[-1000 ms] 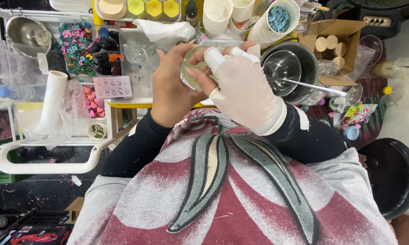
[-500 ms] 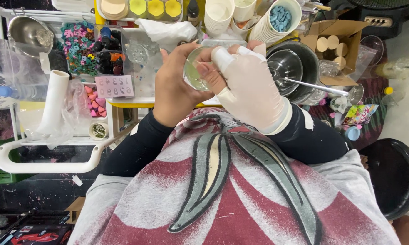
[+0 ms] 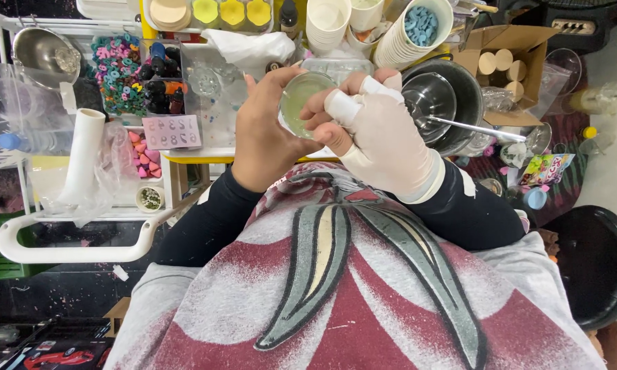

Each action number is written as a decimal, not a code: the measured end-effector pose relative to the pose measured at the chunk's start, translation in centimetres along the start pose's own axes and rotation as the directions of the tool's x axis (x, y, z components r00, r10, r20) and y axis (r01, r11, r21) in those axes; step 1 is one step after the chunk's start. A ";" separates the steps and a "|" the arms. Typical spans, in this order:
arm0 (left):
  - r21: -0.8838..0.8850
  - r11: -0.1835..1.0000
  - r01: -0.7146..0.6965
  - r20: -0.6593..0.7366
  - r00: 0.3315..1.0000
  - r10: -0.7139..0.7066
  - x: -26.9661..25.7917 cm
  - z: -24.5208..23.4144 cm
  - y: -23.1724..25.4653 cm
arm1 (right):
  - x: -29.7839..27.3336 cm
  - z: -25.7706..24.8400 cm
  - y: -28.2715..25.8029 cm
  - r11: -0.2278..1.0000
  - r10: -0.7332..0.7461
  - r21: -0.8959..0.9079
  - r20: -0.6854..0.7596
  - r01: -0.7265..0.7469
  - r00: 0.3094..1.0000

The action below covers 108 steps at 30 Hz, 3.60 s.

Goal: Preparing a candle by pouring scented wax and positioning the wick.

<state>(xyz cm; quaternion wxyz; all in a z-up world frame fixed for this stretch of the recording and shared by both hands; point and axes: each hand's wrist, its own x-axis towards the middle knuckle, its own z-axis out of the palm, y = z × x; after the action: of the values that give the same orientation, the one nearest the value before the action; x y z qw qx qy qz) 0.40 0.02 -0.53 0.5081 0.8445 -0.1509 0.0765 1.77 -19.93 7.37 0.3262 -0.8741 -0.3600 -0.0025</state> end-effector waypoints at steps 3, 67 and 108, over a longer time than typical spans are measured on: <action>-0.001 1.000 -0.004 0.004 1.000 0.004 0.1 -0.1 0.3 | -0.2 -0.3 0.0 1.000 0.010 -0.014 -0.021 -0.010 1.000; -0.163 0.981 -0.106 0.396 0.903 0.164 4.9 -11.3 2.1 | -6.7 19.2 13.2 0.924 0.266 -0.280 -0.025 -0.262 0.964; 0.089 0.936 0.342 -0.433 0.859 -0.273 -8.7 5.3 -15.3 | -4.2 19.3 13.4 0.811 0.360 -0.544 0.178 -0.214 0.916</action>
<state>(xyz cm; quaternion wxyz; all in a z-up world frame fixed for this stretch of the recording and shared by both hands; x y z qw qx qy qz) -2.87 3.58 -18.27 0.4636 0.8607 0.1039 0.1831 2.68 -18.64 -16.43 0.0250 -0.9653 -0.2499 0.0716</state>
